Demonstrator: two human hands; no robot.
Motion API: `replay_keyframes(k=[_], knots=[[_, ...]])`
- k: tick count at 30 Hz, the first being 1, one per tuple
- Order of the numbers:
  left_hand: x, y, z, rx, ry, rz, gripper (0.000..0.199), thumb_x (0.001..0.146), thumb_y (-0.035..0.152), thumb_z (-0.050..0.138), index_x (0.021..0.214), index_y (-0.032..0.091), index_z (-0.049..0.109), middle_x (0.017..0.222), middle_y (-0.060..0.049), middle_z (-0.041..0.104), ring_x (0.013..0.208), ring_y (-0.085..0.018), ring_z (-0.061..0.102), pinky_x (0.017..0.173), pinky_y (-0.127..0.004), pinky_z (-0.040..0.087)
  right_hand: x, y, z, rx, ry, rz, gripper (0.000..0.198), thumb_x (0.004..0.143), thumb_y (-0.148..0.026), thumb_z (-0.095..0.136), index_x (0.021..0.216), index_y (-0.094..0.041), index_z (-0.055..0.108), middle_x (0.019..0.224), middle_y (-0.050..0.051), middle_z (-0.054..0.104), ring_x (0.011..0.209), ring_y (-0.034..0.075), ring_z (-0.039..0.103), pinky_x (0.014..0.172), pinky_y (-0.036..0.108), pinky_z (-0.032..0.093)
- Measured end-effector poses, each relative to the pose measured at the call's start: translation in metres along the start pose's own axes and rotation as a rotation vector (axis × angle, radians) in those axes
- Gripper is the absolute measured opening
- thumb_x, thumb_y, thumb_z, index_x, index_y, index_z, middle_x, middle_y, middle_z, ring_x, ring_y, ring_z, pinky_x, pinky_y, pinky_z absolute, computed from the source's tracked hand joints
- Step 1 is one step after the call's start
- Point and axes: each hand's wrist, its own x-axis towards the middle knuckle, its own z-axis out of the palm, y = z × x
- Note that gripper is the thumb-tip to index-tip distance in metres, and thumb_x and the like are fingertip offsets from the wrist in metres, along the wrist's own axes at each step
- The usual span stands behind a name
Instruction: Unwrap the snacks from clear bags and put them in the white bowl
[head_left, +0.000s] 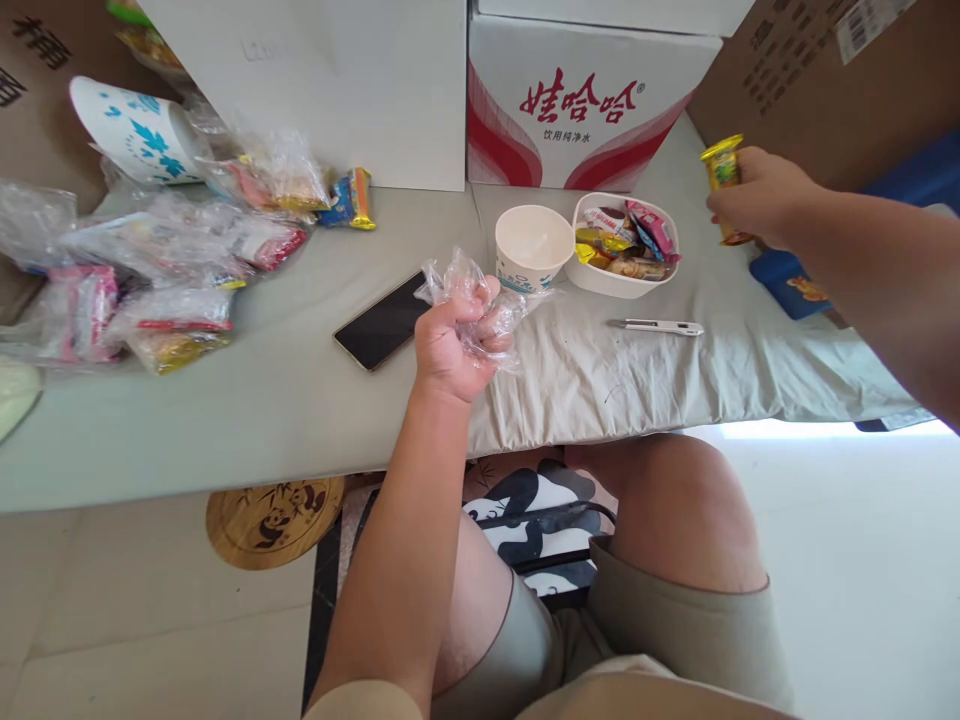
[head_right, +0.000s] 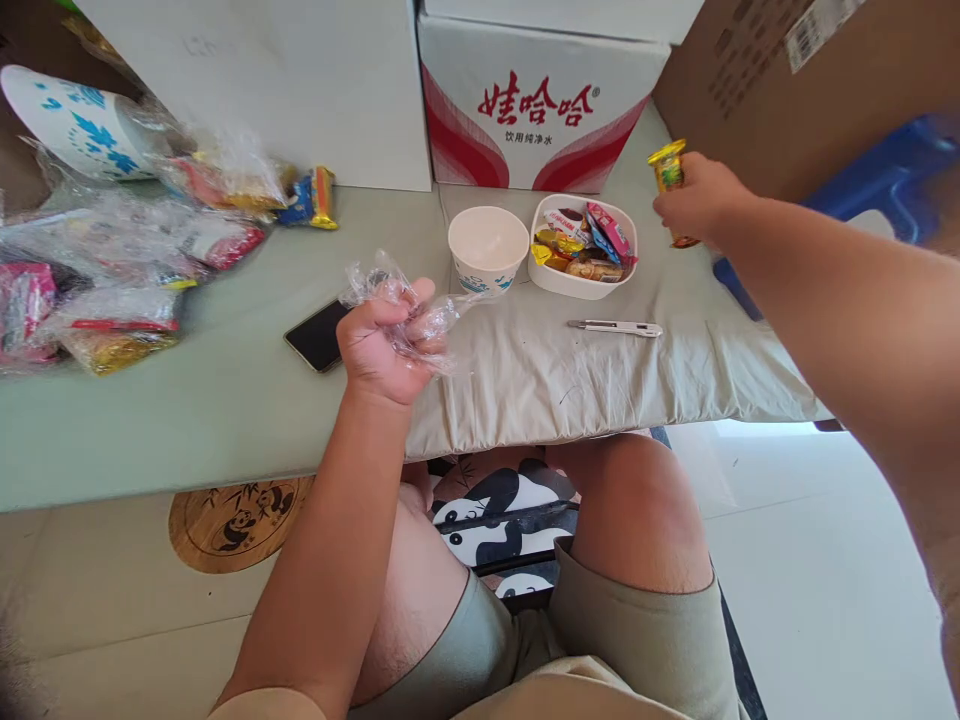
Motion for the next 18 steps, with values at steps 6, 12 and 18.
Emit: replay_keyframes(k=[6,12,18], knots=[[0.003,0.0,0.001,0.012,0.048,0.001,0.03,0.059,0.003,0.054,0.064,0.019,0.029,0.064,0.006,0.037,0.04,-0.002,0.024,0.036,-0.017,0.023,0.001,-0.022,0.014,0.079,-0.198,0.087,0.055,0.089,-0.026,0.068,0.142,-0.013,0.058,0.123,0.014,0.066,0.08,0.009,0.049,0.075,0.032,0.038],[0.012,-0.007,0.004,0.046,0.048,-0.014,0.03,0.055,0.003,0.051,0.061,0.018,0.026,0.063,0.005,0.036,0.041,-0.002,0.024,0.037,-0.017,0.023,0.004,-0.019,0.02,0.159,-0.224,0.035,0.034,0.09,-0.02,0.063,0.121,-0.008,0.072,0.107,0.009,0.07,0.073,0.006,0.045,0.072,0.031,0.033],[0.021,-0.016,0.01,0.051,0.019,-0.031,0.03,0.049,0.004,0.05,0.059,0.018,0.025,0.063,0.005,0.033,0.04,-0.002,0.023,0.037,-0.016,0.024,0.028,-0.014,0.047,0.116,-0.285,-0.127,0.029,0.081,-0.008,0.069,0.11,-0.01,0.074,0.088,0.002,0.067,0.07,0.007,0.047,0.073,0.029,0.034]])
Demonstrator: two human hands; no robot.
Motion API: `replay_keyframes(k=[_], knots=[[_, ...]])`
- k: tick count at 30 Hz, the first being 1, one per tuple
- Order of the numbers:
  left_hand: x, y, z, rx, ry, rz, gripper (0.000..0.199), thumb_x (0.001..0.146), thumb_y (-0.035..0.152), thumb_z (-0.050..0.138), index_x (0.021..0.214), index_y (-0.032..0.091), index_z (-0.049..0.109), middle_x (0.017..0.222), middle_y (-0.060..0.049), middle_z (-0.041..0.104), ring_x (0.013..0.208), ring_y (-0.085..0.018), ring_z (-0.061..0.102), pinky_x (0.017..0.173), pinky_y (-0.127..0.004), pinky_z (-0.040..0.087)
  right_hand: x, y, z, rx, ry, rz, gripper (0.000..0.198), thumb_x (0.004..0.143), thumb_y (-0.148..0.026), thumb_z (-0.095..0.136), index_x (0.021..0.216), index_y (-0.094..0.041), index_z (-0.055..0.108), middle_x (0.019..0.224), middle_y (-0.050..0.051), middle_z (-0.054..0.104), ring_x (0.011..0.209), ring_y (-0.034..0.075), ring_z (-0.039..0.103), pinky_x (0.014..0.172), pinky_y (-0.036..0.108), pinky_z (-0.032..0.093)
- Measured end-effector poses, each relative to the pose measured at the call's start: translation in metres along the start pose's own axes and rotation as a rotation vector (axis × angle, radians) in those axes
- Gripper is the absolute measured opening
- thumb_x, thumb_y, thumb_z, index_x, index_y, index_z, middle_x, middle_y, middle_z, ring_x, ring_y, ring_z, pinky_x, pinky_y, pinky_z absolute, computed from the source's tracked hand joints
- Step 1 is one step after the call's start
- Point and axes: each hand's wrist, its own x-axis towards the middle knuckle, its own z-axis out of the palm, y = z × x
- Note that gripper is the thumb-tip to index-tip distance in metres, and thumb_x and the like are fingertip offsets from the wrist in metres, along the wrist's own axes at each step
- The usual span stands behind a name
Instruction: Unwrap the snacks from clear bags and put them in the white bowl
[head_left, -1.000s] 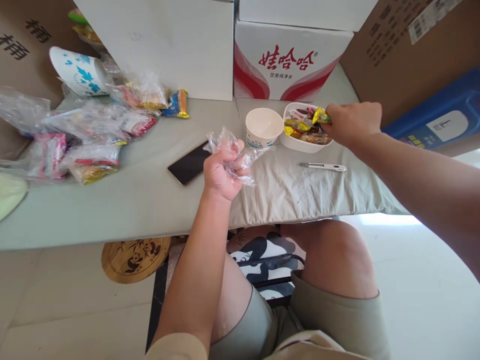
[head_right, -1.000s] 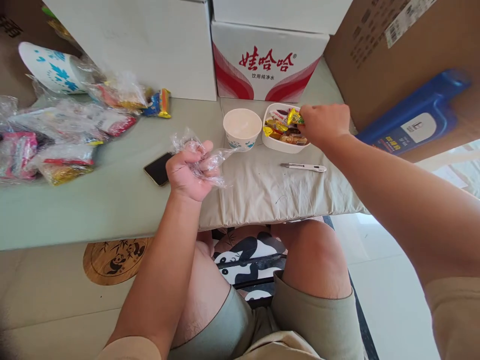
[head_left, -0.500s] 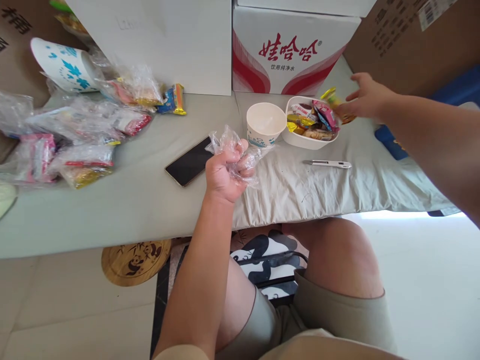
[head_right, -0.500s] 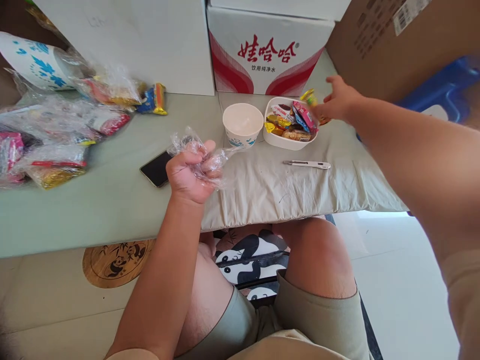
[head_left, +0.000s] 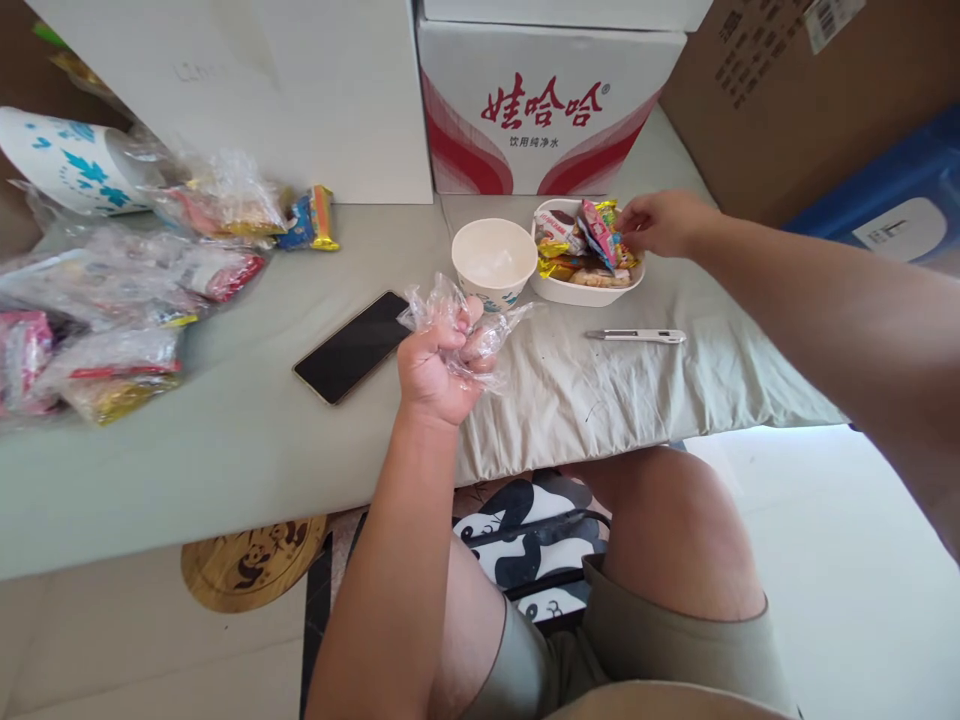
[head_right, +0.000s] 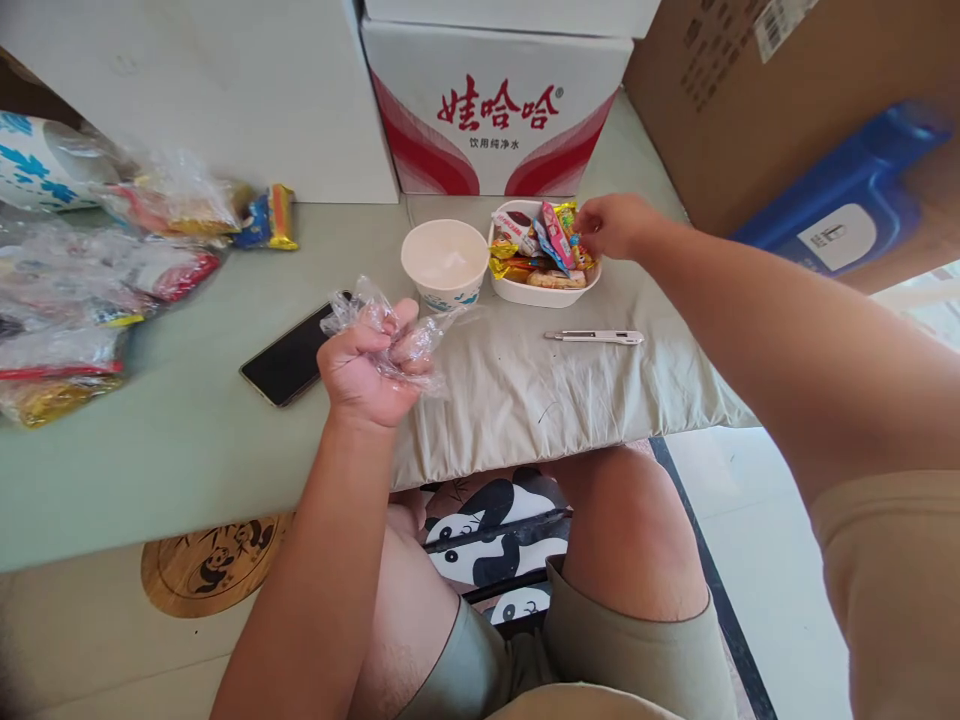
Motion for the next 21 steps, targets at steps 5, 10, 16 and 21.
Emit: replay_keyframes(k=[5,10,16,21], knots=[[0.005,-0.001,-0.001,0.018,0.003,-0.005,0.028,0.049,0.005,0.05,0.059,0.017,0.027,0.063,0.005,0.032,0.04,-0.002,0.023,0.037,-0.016,0.025,0.012,0.007,0.012,-0.066,0.051,-0.047,0.021,0.072,-0.004,0.068,0.085,-0.02,0.074,0.073,0.0,0.055,0.071,0.015,0.048,0.074,0.032,0.038],[0.002,0.0,-0.004,0.074,-0.128,-0.011,0.025,0.049,0.008,0.053,0.057,0.017,0.032,0.063,0.005,0.034,0.042,-0.002,0.023,0.038,-0.017,0.024,-0.037,0.028,0.004,0.102,0.332,-0.134,0.02,0.079,-0.014,0.06,0.096,-0.021,0.068,0.088,0.005,0.061,0.087,0.022,0.058,0.083,0.038,0.045],[-0.018,-0.008,-0.007,0.169,-0.45,-0.247,0.046,0.05,0.015,0.073,0.052,0.015,0.027,0.063,0.003,0.038,0.04,0.0,0.029,0.036,-0.017,0.014,-0.147,-0.005,0.043,0.772,0.157,-0.438,0.033,0.082,-0.04,0.066,0.111,-0.026,0.065,0.119,0.008,0.07,0.112,0.026,0.065,0.098,0.044,0.05],[-0.026,-0.014,-0.013,0.167,-0.358,-0.2,0.04,0.063,0.034,0.076,0.062,0.019,0.039,0.066,0.001,0.044,0.041,-0.002,0.03,0.033,-0.019,0.014,-0.189,-0.061,0.092,1.329,-0.269,-0.684,0.068,0.079,-0.075,0.062,0.132,-0.032,0.058,0.151,0.004,0.055,0.145,0.027,0.045,0.121,0.046,0.034]])
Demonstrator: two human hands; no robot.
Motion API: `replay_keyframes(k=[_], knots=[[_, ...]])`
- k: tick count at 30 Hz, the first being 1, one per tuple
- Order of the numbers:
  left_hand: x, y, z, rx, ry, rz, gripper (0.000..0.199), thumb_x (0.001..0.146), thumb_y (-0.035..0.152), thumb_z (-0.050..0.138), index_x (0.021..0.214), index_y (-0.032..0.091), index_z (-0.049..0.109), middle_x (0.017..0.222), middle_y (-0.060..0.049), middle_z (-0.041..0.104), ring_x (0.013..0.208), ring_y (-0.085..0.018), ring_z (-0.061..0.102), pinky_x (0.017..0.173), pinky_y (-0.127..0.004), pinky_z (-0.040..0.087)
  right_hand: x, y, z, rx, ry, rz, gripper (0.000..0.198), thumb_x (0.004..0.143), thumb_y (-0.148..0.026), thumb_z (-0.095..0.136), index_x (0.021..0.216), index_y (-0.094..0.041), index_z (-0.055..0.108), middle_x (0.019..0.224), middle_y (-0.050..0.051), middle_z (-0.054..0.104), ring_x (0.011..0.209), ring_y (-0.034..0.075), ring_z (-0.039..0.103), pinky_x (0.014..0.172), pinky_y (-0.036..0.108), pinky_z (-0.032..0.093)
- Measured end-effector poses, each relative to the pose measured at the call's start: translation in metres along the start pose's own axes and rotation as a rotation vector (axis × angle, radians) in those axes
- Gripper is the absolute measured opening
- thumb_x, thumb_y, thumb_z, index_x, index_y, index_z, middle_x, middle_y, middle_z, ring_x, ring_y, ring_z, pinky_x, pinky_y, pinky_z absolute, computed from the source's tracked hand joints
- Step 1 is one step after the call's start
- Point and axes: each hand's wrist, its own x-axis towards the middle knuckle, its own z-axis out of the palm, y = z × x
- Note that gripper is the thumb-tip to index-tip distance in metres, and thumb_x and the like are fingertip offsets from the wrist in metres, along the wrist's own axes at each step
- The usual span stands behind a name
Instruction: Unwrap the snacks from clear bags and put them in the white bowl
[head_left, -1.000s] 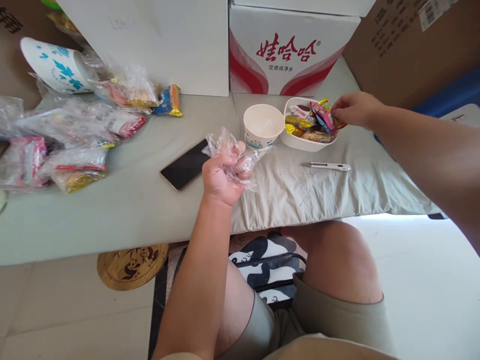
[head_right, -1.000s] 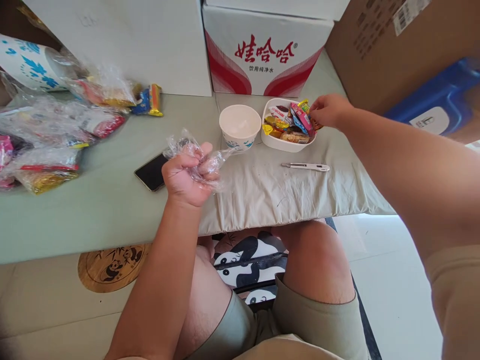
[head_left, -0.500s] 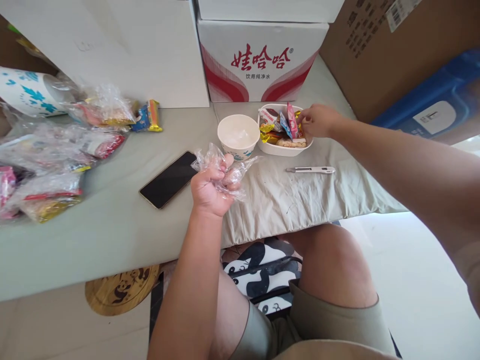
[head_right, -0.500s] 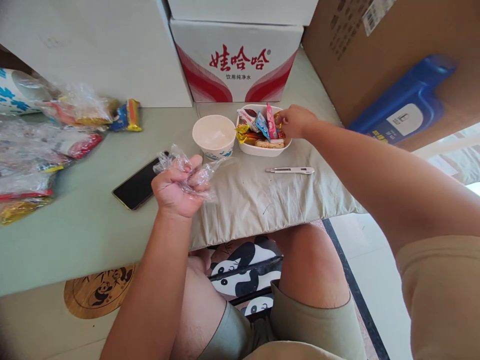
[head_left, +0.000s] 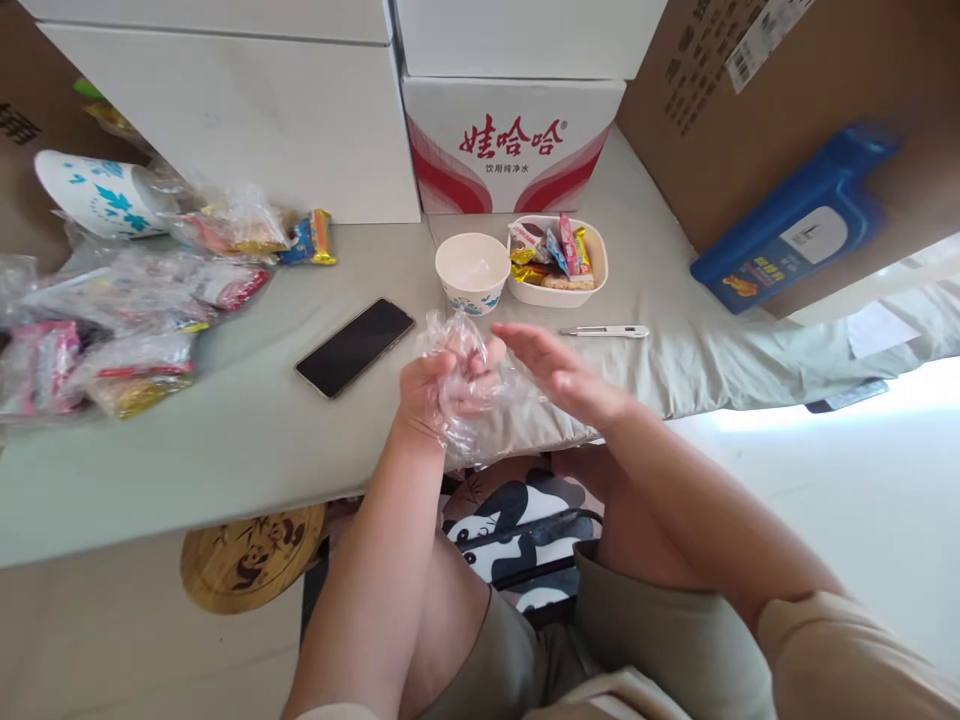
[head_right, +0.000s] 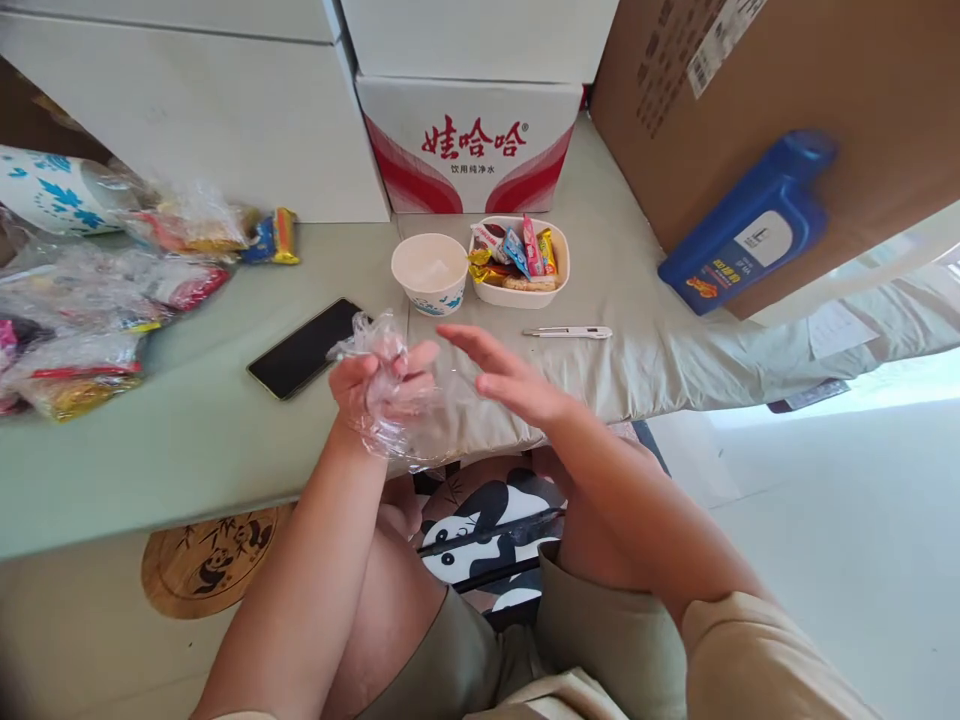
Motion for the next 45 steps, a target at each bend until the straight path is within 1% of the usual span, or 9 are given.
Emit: replay_keyframes(k=[5,10,15,20,26,32,36,41,45], knots=[[-0.003,0.011,-0.015,0.126,0.302,0.179,0.024,0.055,0.016,0.068,0.071,0.019,0.05,0.079,0.0,0.062,0.054,-0.006,0.049,0.039,-0.016,0.031,0.003,0.025,0.023,0.013,0.048,0.24,0.054,0.073,-0.067,0.076,0.103,-0.024,0.064,0.098,0.004,0.073,0.096,0.022,0.069,0.091,0.038,0.055],[-0.006,0.017,-0.032,0.404,0.458,0.245,0.037,0.052,0.01,0.068,0.083,0.021,0.051,0.094,-0.001,0.072,0.078,-0.015,0.069,0.061,-0.022,0.054,0.009,0.027,0.019,0.114,0.306,0.263,0.033,0.079,-0.051,0.072,0.081,-0.024,0.054,0.059,-0.006,0.059,0.054,0.012,0.059,0.061,0.028,0.051],[0.005,0.018,-0.042,0.48,0.724,0.232,0.037,0.062,0.017,0.072,0.094,0.023,0.053,0.078,0.003,0.07,0.062,-0.013,0.068,0.057,-0.022,0.053,0.007,0.022,0.001,0.335,0.431,0.236,0.024,0.077,-0.04,0.067,0.078,-0.025,0.049,0.065,-0.004,0.065,0.06,0.015,0.066,0.065,0.03,0.055],[0.011,0.022,-0.038,0.296,0.619,0.476,0.031,0.08,0.047,0.065,0.099,0.023,0.062,0.104,-0.006,0.075,0.098,-0.021,0.074,0.078,-0.029,0.059,-0.012,0.024,-0.022,0.398,0.41,0.152,0.02,0.083,-0.046,0.062,0.08,-0.027,0.055,0.082,-0.002,0.07,0.088,0.023,0.074,0.086,0.043,0.06],[0.022,-0.013,-0.022,0.563,0.366,0.0,0.047,0.064,0.041,0.083,0.103,0.017,0.073,0.11,-0.011,0.076,0.105,-0.025,0.071,0.091,-0.034,0.056,-0.025,0.029,-0.027,-0.186,0.182,0.237,0.032,0.089,-0.05,0.059,0.109,-0.031,0.075,0.137,0.001,0.067,0.135,0.028,0.056,0.123,0.049,0.034],[0.03,-0.01,-0.032,0.575,0.709,0.26,0.029,0.077,0.045,0.065,0.084,0.018,0.072,0.097,-0.01,0.076,0.097,-0.023,0.071,0.084,-0.034,0.056,-0.024,0.034,-0.032,-0.032,0.496,0.232,0.042,0.096,-0.049,0.045,0.117,-0.024,0.071,0.115,0.007,0.076,0.115,0.027,0.069,0.108,0.049,0.05],[0.025,-0.021,-0.028,0.54,0.546,0.261,0.062,0.078,0.074,0.057,0.099,0.019,0.072,0.111,-0.013,0.075,0.107,-0.027,0.07,0.085,-0.034,0.057,-0.027,0.032,-0.026,-0.199,0.489,0.224,0.048,0.099,-0.052,0.041,0.129,-0.023,0.064,0.123,0.01,0.073,0.109,0.028,0.07,0.103,0.051,0.052],[0.03,-0.044,-0.021,0.684,0.573,0.217,0.038,0.076,0.048,0.076,0.102,0.02,0.074,0.108,-0.008,0.077,0.1,-0.022,0.072,0.08,-0.028,0.055,-0.029,0.022,-0.012,-0.396,0.183,0.062,0.044,0.096,-0.057,0.051,0.12,-0.027,0.071,0.132,0.009,0.069,0.127,0.03,0.062,0.113,0.049,0.044],[0.029,-0.024,-0.022,0.515,0.686,0.282,0.025,0.082,0.04,0.063,0.089,0.018,0.072,0.098,-0.008,0.077,0.094,-0.02,0.073,0.073,-0.025,0.056,-0.026,0.025,-0.022,-0.148,0.485,0.15,0.047,0.096,-0.06,0.046,0.114,-0.024,0.07,0.116,0.009,0.075,0.11,0.026,0.07,0.1,0.045,0.053]])
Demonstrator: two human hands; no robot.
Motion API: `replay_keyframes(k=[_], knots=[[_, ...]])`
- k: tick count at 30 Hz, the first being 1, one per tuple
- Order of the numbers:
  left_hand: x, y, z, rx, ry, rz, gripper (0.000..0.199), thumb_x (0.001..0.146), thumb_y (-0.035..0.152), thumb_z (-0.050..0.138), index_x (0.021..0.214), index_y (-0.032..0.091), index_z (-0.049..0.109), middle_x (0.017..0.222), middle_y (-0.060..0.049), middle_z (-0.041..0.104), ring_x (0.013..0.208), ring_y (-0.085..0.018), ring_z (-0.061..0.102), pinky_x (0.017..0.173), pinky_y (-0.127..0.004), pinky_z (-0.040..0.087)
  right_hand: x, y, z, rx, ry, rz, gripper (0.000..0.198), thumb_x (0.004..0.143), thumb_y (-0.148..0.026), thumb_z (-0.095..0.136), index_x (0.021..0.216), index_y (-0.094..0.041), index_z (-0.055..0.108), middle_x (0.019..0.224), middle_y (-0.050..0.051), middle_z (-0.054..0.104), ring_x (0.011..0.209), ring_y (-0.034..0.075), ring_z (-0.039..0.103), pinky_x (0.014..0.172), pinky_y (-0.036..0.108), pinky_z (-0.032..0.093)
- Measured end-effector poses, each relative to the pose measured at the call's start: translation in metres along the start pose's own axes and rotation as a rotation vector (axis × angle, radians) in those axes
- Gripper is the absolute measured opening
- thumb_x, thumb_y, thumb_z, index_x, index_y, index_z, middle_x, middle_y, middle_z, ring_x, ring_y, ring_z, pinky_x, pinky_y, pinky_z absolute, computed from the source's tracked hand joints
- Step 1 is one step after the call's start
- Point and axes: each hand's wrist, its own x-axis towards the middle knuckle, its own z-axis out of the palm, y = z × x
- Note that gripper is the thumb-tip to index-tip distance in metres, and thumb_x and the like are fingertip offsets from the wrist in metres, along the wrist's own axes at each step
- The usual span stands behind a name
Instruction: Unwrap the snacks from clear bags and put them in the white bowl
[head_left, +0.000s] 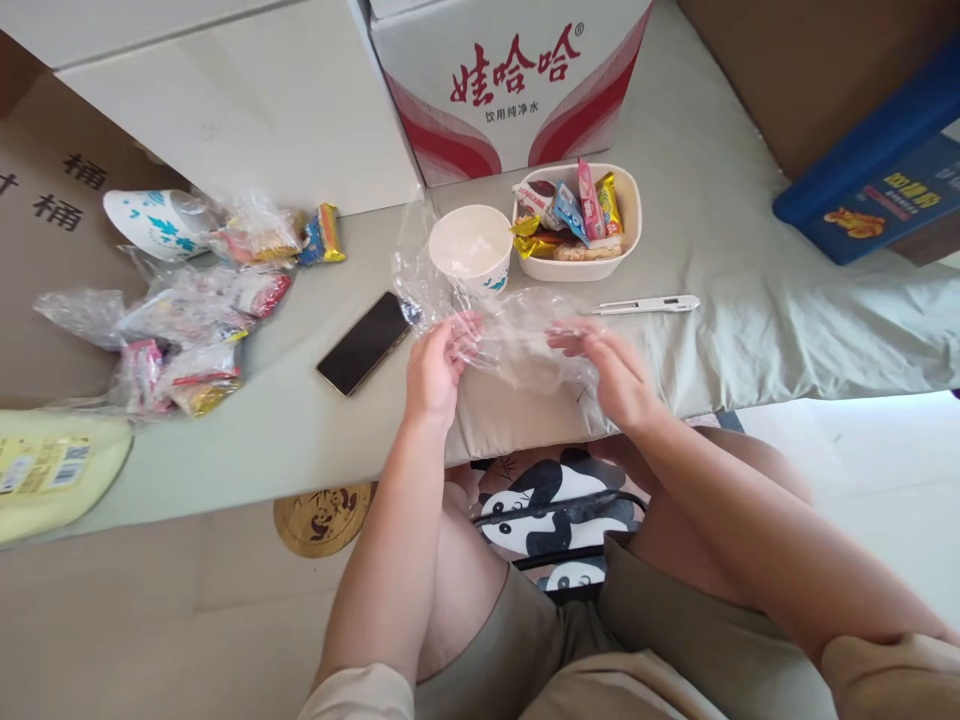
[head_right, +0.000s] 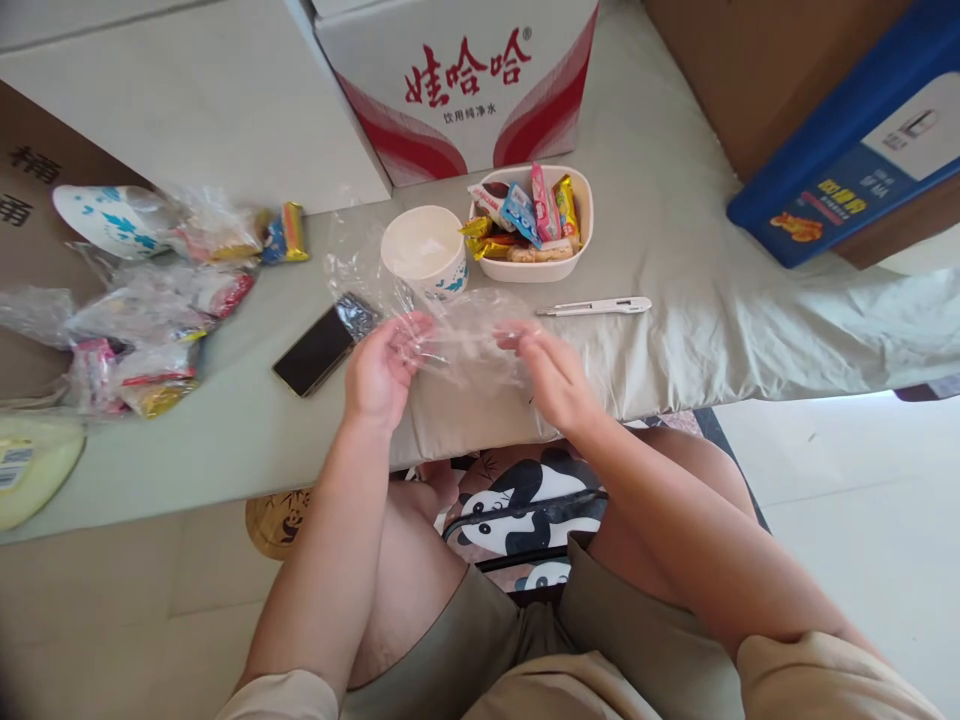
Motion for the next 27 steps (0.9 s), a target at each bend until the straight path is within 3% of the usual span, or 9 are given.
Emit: replay_keyframes(k=[3,5,7,11,14,17,19,23,27], knots=[[0.001,0.019,-0.014,-0.078,0.012,-0.067,0.026,0.078,0.04,0.062,0.087,0.017,0.07,0.087,-0.007,0.076,0.068,-0.014,0.07,0.052,-0.02,0.049,0.011,0.002,-0.012,0.237,0.153,0.127,0.037,0.091,-0.054,0.053,0.106,-0.024,0.068,0.1,0.006,0.076,0.091,0.022,0.074,0.08,0.036,0.057],[-0.001,0.027,-0.023,-0.065,0.007,-0.11,0.026,0.074,0.04,0.065,0.086,0.017,0.069,0.074,-0.004,0.072,0.044,-0.007,0.054,0.036,-0.017,0.032,0.016,0.001,-0.018,0.322,0.178,0.187,0.03,0.086,-0.046,0.059,0.106,-0.025,0.065,0.093,0.003,0.075,0.082,0.019,0.074,0.073,0.032,0.057],[-0.003,0.03,-0.028,-0.032,-0.002,-0.128,0.026,0.072,0.04,0.07,0.084,0.017,0.068,0.064,0.0,0.067,0.035,-0.003,0.04,0.032,-0.017,0.019,0.015,-0.003,-0.019,0.35,0.133,0.239,0.036,0.084,-0.043,0.062,0.116,-0.027,0.059,0.09,0.001,0.075,0.076,0.018,0.074,0.071,0.032,0.058],[-0.007,0.03,-0.032,0.025,-0.011,-0.15,0.032,0.072,0.046,0.071,0.082,0.015,0.067,0.06,-0.001,0.065,0.034,-0.004,0.043,0.031,-0.017,0.014,0.007,-0.01,-0.011,0.275,-0.115,0.311,0.068,0.082,-0.043,0.069,0.143,-0.03,0.041,0.086,-0.001,0.076,0.072,0.02,0.075,0.069,0.036,0.06],[-0.008,0.029,-0.034,0.06,0.055,-0.055,0.03,0.073,0.042,0.071,0.089,0.016,0.067,0.062,0.0,0.066,0.038,-0.006,0.05,0.032,-0.016,0.02,0.005,-0.011,-0.008,0.211,-0.05,0.243,0.071,0.082,-0.034,0.069,0.146,-0.03,0.04,0.079,-0.003,0.074,0.061,0.017,0.071,0.066,0.034,0.06],[-0.011,0.029,-0.04,0.108,0.159,0.153,0.041,0.076,0.032,0.073,0.115,0.026,0.061,0.069,0.003,0.069,0.042,-0.006,0.052,0.038,-0.015,0.031,0.008,-0.012,-0.012,0.166,0.096,0.178,0.046,0.085,-0.031,0.061,0.13,-0.03,0.056,0.077,-0.003,0.073,0.056,0.014,0.067,0.059,0.03,0.057],[-0.013,0.027,-0.047,0.175,0.152,0.277,0.048,0.08,0.031,0.072,0.125,0.032,0.055,0.077,0.003,0.071,0.046,-0.007,0.054,0.043,-0.016,0.037,0.009,-0.012,-0.017,0.081,0.117,0.134,0.03,0.085,-0.029,0.057,0.114,-0.026,0.066,0.084,0.0,0.074,0.06,0.014,0.068,0.06,0.03,0.056],[-0.012,0.02,-0.066,0.485,0.024,0.419,0.022,0.081,0.03,0.07,0.102,0.024,0.069,0.095,-0.003,0.071,0.064,-0.01,0.063,0.057,-0.02,0.048,0.007,-0.01,-0.028,-0.232,0.104,-0.087,0.033,0.081,-0.024,0.06,0.113,-0.025,0.07,0.102,0.005,0.075,0.078,0.018,0.07,0.073,0.036,0.058],[-0.009,0.012,-0.077,0.68,0.007,0.408,0.038,0.071,0.025,0.076,0.108,0.022,0.073,0.091,-0.001,0.066,0.072,-0.011,0.06,0.066,-0.022,0.048,0.005,-0.002,-0.037,-0.483,0.093,-0.209,0.043,0.081,-0.025,0.063,0.124,-0.027,0.066,0.091,0.003,0.071,0.078,0.019,0.064,0.071,0.036,0.057]])
